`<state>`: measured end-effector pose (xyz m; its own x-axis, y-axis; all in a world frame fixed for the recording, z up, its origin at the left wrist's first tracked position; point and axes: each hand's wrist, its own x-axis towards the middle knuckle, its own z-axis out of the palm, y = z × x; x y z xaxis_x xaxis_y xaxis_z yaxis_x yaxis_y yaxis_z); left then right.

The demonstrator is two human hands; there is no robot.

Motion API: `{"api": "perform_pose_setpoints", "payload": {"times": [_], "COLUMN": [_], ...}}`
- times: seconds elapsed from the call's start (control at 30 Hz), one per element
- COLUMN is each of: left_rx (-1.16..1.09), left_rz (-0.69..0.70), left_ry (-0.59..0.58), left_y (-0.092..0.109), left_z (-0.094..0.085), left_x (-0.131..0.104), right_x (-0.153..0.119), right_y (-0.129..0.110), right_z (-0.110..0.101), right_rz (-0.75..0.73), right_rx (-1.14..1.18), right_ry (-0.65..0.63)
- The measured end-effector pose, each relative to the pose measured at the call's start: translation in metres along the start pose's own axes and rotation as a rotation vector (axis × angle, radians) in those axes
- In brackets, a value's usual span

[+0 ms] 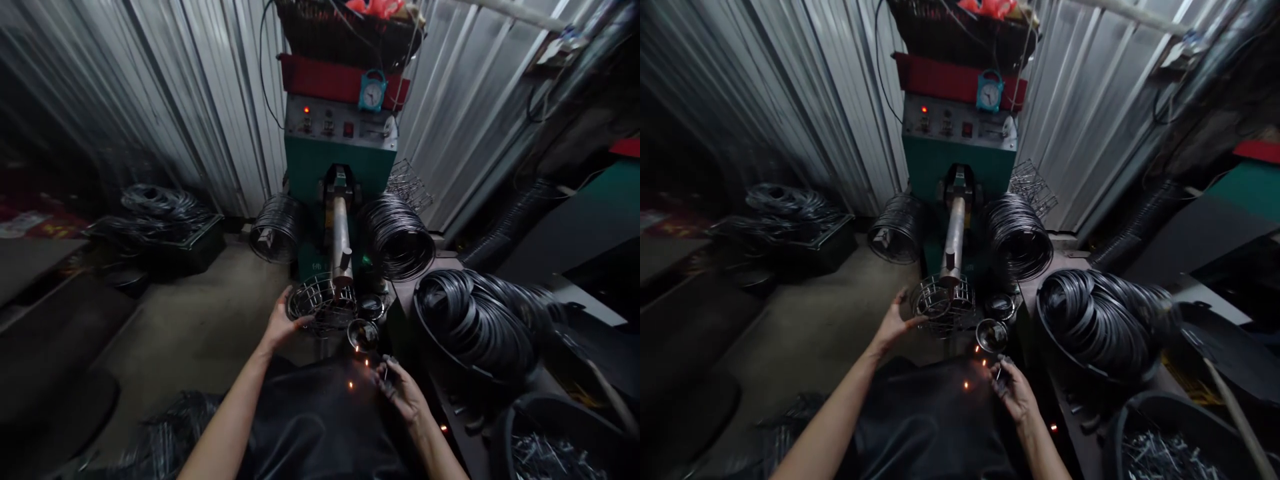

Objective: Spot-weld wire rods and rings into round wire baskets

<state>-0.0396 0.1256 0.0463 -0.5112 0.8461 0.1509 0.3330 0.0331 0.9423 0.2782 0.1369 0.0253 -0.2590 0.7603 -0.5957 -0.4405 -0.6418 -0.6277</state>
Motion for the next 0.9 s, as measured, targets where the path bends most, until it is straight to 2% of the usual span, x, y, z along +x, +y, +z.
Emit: {"api": "perform_pose_setpoints", "payload": {"times": [0.07, 0.13, 0.2, 0.27, 0.37, 0.43, 0.5, 0.57, 0.73, 0.8, 0.9], "left_rx": [-0.132, -0.27, -0.372, -0.436, -0.476, -0.431, -0.312, -0.156, 0.134, 0.109, -0.035], "left_rz": [-0.081, -0.105, -0.109, -0.129, -0.151, -0.128, -0.065, 0.013, 0.151, 0.125, 0.072], "left_ry": [0.004, 0.013, 0.01, -0.018, -0.034, -0.015, 0.002, 0.032, 0.201, 0.163, 0.014], "left_y": [-0.014, -0.022, -0.024, -0.024, -0.022, -0.021, -0.017, -0.01, 0.013, 0.015, 0.009], "left_z": [0.005, 0.012, 0.018, 0.019, 0.014, 0.007, 0.0, -0.006, -0.015, -0.018, -0.019], "left_x": [-0.011, -0.017, -0.017, -0.013, -0.012, -0.017, -0.028, -0.042, -0.061, -0.061, -0.063], "right_x": [0.005, 0.008, 0.01, 0.009, 0.005, -0.003, -0.018, -0.035, -0.066, -0.07, -0.072], "right_y": [0.002, 0.007, 0.015, 0.023, 0.029, 0.023, 0.009, -0.008, -0.037, -0.038, -0.033], "right_z": [0.0, -0.005, -0.017, -0.033, -0.05, -0.044, -0.023, 0.011, 0.099, 0.12, 0.132], "right_rz": [-0.105, -0.291, -0.47, -0.594, -0.691, -0.708, -0.693, -0.666, -0.616, -0.616, -0.558], "right_rx": [-0.085, -0.247, -0.48, -0.731, -1.015, -1.138, -1.229, -1.291, -1.398, -1.416, -1.409], "right_ry": [0.012, 0.057, 0.104, 0.099, 0.033, -0.021, -0.137, -0.298, -0.443, -0.453, -0.451]}}
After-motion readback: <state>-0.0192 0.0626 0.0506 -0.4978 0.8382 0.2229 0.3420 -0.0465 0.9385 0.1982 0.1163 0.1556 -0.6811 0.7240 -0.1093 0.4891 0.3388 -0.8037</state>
